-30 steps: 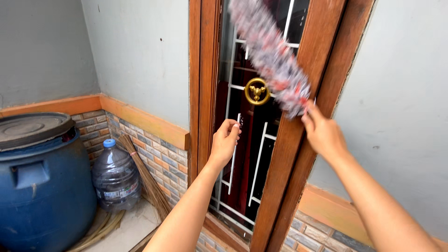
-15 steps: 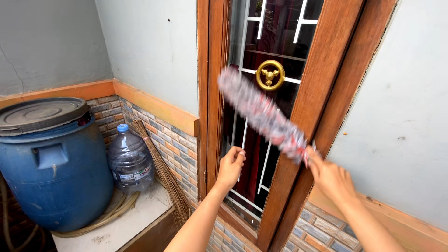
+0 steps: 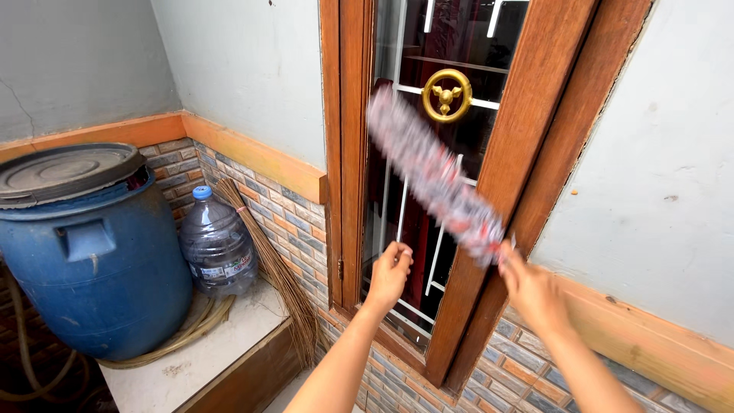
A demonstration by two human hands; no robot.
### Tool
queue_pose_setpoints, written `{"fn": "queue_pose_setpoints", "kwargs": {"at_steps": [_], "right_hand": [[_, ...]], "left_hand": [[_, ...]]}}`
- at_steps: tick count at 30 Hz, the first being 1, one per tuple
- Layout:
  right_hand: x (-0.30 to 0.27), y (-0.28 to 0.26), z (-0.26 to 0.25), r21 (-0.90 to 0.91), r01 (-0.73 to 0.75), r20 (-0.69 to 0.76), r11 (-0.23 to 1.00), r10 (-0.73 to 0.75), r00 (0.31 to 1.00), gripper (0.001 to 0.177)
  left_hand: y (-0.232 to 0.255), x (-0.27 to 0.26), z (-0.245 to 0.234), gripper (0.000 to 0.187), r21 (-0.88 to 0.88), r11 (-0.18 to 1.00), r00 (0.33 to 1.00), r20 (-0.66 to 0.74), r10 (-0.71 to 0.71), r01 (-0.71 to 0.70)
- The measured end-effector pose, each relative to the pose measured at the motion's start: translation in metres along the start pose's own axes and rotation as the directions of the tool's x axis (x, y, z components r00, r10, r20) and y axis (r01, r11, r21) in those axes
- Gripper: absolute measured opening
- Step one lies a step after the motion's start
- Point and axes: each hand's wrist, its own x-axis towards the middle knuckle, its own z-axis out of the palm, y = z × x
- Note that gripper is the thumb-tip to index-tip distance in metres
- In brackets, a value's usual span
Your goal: The person cleans a window and its frame using a microfiber duster, moving the duster across the glass panes, the wooden frame, and the metal security bars.
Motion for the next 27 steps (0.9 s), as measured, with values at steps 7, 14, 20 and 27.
{"fn": "queue_pose_setpoints", "kwargs": {"at_steps": [7, 14, 20, 27], "right_hand": [[-0.059, 0.024, 0.071, -0.284, 0.077, 0.449, 0.956, 0.061, 0.891, 0.044], [-0.061, 0.021, 0.104, 0.161, 0.037, -0.104, 0.986, -0.020, 0.994, 0.044], [-0.154, 0.039, 0.211, -0.113, -0.184, 0.609, 0.976, 0.214, 0.764, 0.046], [-0.148, 0.078, 0.245, 0.093, -0.361, 0.464, 0.928, 0.281, 0.840, 0.046]], "left_hand": [[-0.063, -0.023, -0.015, 0.018, 0.082, 0.996, 0.999, -0.033, -0.036, 0.039], [-0.101, -0.041, -0.006, 0.018, -0.034, 0.973, 0.971, -0.068, -0.228, 0.226], [-0.185, -0.100, -0.010, 0.016, -0.009, 0.946, 0.943, -0.067, -0.325, 0.325], [-0.190, -0.112, -0.026, 0.019, 0.110, 0.916, 0.916, -0.159, -0.368, 0.387]]}}
